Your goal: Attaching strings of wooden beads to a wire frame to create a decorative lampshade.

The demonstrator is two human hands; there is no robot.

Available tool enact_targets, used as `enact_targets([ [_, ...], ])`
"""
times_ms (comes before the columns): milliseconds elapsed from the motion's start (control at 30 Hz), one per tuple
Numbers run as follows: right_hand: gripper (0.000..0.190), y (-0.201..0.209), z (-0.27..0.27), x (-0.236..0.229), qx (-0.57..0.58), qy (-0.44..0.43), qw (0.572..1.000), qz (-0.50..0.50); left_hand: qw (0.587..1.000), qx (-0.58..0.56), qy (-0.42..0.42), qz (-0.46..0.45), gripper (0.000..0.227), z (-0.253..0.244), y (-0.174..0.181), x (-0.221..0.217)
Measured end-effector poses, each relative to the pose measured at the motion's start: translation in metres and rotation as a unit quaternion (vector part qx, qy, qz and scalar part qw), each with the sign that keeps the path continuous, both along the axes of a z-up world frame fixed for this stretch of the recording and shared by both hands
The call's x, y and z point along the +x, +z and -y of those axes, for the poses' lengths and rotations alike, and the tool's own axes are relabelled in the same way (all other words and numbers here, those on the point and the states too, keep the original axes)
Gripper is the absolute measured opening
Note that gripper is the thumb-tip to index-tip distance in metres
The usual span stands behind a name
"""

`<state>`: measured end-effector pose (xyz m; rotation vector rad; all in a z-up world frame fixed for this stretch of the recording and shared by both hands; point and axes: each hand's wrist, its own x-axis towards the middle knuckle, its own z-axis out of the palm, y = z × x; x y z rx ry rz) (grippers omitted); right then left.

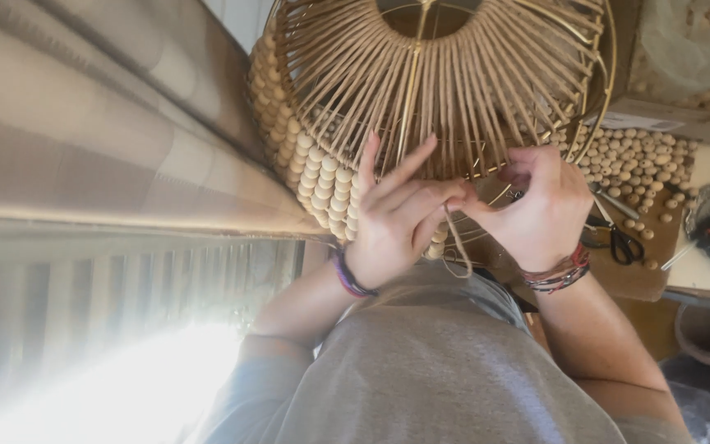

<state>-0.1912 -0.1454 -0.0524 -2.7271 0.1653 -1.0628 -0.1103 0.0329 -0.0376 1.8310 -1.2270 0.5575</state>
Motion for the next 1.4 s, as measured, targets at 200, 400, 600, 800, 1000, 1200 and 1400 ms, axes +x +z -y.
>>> enact_targets([
  [200, 0.057, -0.01, 0.036, -0.008, 0.214, 0.116, 0.967, -0.074, 0.984, -0.174, 0.03, -0.034, 0.023, 0.02, -0.046, -0.018],
  [400, 0.016, -0.07, 0.051, -0.01, 0.413, 0.325, 0.836, -0.158, 0.974, -0.214, -0.063, 0.033, 0.029, 0.022, -0.046, -0.014],
  [600, 0.036, -0.089, 0.057, 0.01, 0.629, 0.38, 0.639, -0.225, 0.984, -0.129, -0.102, 0.071, 0.026, 0.014, -0.026, -0.013],
  [800, 0.044, -0.029, 0.042, 0.001, 0.372, 0.323, 0.824, -0.282, 0.985, 0.033, -0.167, 0.007, 0.019, -0.006, -0.005, -0.021],
  [1000, 0.037, -0.019, 0.041, 0.011, 0.445, 0.366, 0.757, -0.308, 0.999, 0.029, 0.035, -0.026, 0.04, 0.008, 0.01, -0.013],
  [1200, 0.045, -0.055, 0.069, 0.036, 0.256, 0.272, 0.861, -0.346, 0.996, 0.094, -0.004, -0.012, 0.058, 0.001, 0.02, 0.005],
  [1400, 0.014, -0.057, 0.061, 0.066, 0.68, 0.271, 0.599, -0.326, 0.997, 0.057, -0.034, 0.028, 0.031, -0.002, 0.016, 0.019],
])
